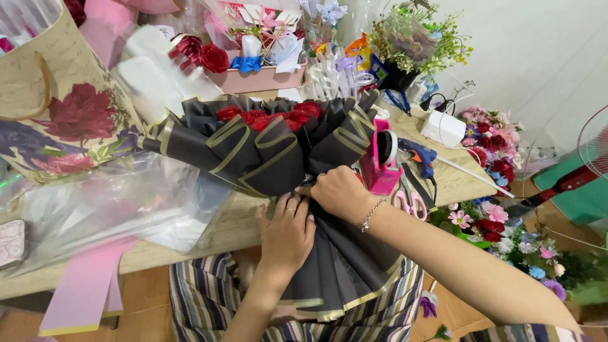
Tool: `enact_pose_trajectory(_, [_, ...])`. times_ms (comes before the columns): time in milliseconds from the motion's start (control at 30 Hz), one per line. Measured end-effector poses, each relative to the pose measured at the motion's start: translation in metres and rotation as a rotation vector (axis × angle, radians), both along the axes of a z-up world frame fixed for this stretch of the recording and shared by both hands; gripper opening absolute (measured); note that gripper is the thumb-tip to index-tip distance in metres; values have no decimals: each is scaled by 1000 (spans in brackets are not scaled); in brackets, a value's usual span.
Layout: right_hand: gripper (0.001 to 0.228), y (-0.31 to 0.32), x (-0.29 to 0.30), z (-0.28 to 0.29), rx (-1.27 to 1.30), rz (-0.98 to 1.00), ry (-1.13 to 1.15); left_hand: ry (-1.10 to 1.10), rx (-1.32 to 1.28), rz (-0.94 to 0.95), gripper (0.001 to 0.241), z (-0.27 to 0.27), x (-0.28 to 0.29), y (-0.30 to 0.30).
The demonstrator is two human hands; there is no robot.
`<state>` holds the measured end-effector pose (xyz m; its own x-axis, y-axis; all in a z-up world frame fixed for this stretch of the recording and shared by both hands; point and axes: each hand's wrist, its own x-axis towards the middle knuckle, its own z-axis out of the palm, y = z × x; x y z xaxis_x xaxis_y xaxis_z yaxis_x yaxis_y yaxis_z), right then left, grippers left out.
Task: The person wraps a bouquet of red roses with black paper featuring gold trim. They cut the paper with scissors, fold and pleat the paper around the stems, and secure the wrapping with tape.
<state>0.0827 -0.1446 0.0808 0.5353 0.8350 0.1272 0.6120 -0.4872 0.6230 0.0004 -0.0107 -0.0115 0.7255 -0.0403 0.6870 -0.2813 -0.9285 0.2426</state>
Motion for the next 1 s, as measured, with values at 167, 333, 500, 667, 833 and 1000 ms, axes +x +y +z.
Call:
enact_pose_trajectory(167, [20, -2, -8, 22, -11, -61, 72, -39, -3, 18, 34, -3, 0, -1])
enact_pose_trajectory(333, [21, -10, 1, 26, 12, -191, 182, -62, -25, 5, 35, -5, 1, -1])
enact_pose_trajectory(500, [21, -11, -5, 36, 32, -230, 248, -60, -34, -2, 35, -2, -1, -1])
enact_pose_trajectory(667, [19, -44, 24, 14, 23, -317, 312, -29, -51, -20, 36, -3, 0, 0])
enact_pose_trajectory(833, [20, -75, 27, 12, 64, -378, 352, 5, -42, -25, 36, -2, 0, 1])
enact_pose_trajectory(1000, [23, -36, -26, 51, 378, -221, 621, -32, -65, -19, 37, -2, -2, -4])
